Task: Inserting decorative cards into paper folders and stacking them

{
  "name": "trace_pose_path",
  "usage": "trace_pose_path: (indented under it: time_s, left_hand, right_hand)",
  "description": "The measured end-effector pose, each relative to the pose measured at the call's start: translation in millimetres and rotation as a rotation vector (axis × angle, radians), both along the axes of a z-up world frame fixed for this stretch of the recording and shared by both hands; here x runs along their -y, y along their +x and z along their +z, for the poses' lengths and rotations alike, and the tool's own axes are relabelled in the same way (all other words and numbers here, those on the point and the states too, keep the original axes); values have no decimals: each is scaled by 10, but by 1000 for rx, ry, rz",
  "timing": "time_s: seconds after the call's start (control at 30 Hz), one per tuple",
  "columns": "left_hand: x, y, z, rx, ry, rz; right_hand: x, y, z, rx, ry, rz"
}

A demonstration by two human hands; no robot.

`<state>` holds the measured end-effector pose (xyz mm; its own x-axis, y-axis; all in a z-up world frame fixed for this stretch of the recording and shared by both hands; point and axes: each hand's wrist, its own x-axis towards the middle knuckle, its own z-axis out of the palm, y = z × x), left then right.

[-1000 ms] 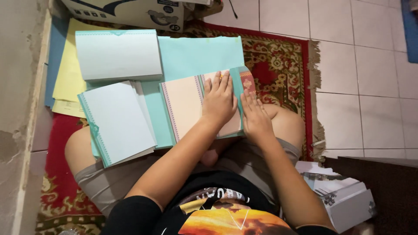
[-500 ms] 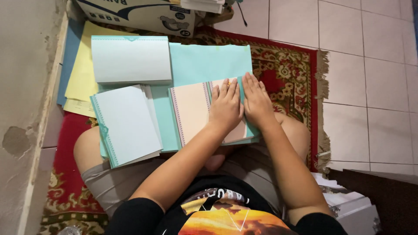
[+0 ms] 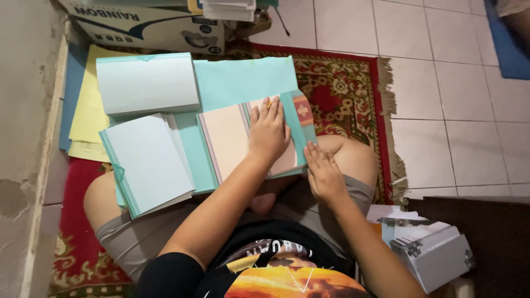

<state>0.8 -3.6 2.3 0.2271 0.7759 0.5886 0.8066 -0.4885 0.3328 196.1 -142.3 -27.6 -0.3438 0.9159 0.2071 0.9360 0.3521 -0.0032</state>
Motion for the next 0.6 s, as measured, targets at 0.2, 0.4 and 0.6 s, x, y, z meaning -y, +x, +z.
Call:
trace_pose_path:
  time_s: [0.2, 0.4, 0.6]
  left_hand:
    - [20, -20, 49, -32, 1, 0]
    - [1, -41, 107, -37, -21, -32]
    - [6, -57, 136, -21, -30, -47]
  right_hand:
    - [215, -214, 288, -72, 104, -44]
    - [49, -338, 238, -266, -77, -361]
    - [-300, -503, 601, -335, -190, -499]
